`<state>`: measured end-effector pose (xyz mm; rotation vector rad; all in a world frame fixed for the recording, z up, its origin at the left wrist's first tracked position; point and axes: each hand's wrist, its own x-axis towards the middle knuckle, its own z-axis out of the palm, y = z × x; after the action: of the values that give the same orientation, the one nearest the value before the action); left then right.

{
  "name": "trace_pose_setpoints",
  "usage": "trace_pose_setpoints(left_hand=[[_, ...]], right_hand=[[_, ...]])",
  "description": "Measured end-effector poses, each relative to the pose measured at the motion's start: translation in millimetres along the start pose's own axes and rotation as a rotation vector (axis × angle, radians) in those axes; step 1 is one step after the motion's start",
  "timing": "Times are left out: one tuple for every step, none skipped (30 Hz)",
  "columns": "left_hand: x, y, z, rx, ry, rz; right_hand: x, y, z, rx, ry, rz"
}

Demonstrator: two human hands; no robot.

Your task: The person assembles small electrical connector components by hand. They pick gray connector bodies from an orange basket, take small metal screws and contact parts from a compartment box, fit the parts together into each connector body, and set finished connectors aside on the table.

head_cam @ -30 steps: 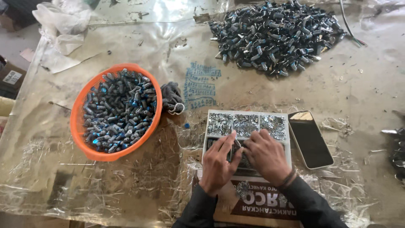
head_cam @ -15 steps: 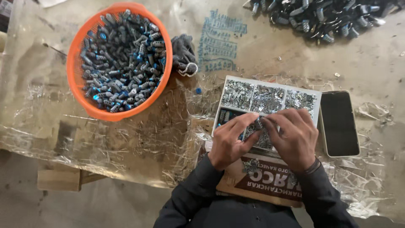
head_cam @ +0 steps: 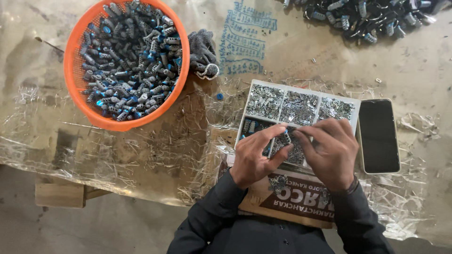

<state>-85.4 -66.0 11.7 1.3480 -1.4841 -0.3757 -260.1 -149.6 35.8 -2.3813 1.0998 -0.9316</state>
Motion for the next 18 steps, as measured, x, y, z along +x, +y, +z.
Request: trace_pose_setpoints(left_hand=[[0.8, -1.2, -0.2, -0.009, 0.001, 0.013], [1.4, -1.9, 0.0, -0.019, 0.002, 0.025], [1.2, -1.9, -0.2, -0.013, 0.004, 0.038], [0.5, -1.7, -0.8, -0.007, 0.005, 0.05], [0.1, -1.5, -1.2, -0.001, 0.005, 0.063], [-0.3, -1.2, -1.5, -0.006, 0.003, 0.065], [-0.5, -1.1, -1.7, -0.01, 0.003, 0.068], [-0.5, -1.0, -1.9, -0.014, 0.003, 0.071], [-0.8, -0.8, -1.9, -0.012, 0.005, 0.072], [-1.0, -0.7, -1.8, -0.011, 0.007, 0.072], [-0.9, -0.8, -1.7, -0.009, 0.008, 0.073], [-1.0, -1.1, -1.7, -0.022, 0.006, 0.073], [-1.0, -1.5, -1.7, -0.037, 0.002, 0.073], [-0.8, -2.1, -1.6, -0.051, -0.002, 0.075], [-0.6, -2.6, -1.3, -0.034, -0.006, 0.094], [-0.5, -3.1, -1.0, -0.017, -0.011, 0.113], [0.1, -3.7, -0.8, -0.001, -0.014, 0.134], [0.3, -3.9, -1.2, 0.018, -0.023, 0.143]], right_hand=[[-1.5, 0.0, -0.4, 0.021, 0.038, 0.023], [-3.0, 0.0, -0.2, 0.128, 0.019, 0.077], [-4.3, -0.1, 0.5, 0.235, 0.0, 0.133], [-5.4, 0.1, 1.1, 0.342, -0.019, 0.19], [-6.1, 0.5, 1.5, 0.4, -0.059, 0.22], [-6.5, 1.1, 1.7, 0.457, -0.098, 0.25], [-6.7, 2.0, 1.9, 0.515, -0.139, 0.28], [-6.7, 3.0, 1.6, 0.567, -0.161, 0.302], [-6.7, 4.2, 0.7, 0.62, -0.184, 0.325], [-6.7, 5.2, 0.0, 0.672, -0.207, 0.348], [-6.8, 6.0, -0.2, 0.661, -0.205, 0.338], [-7.3, 6.5, -0.3, 0.649, -0.202, 0.328], [-8.0, 6.9, 0.1, 0.637, -0.198, 0.32], [-8.8, 7.3, 1.1, 0.591, -0.181, 0.318], [-10.0, 7.5, 2.6, 0.545, -0.163, 0.316], [-11.2, 8.0, 4.3, 0.499, -0.145, 0.315], [-12.4, 8.6, 6.5, 0.479, -0.127, 0.285], [-13.2, 9.8, 8.6, 0.458, -0.107, 0.253]])
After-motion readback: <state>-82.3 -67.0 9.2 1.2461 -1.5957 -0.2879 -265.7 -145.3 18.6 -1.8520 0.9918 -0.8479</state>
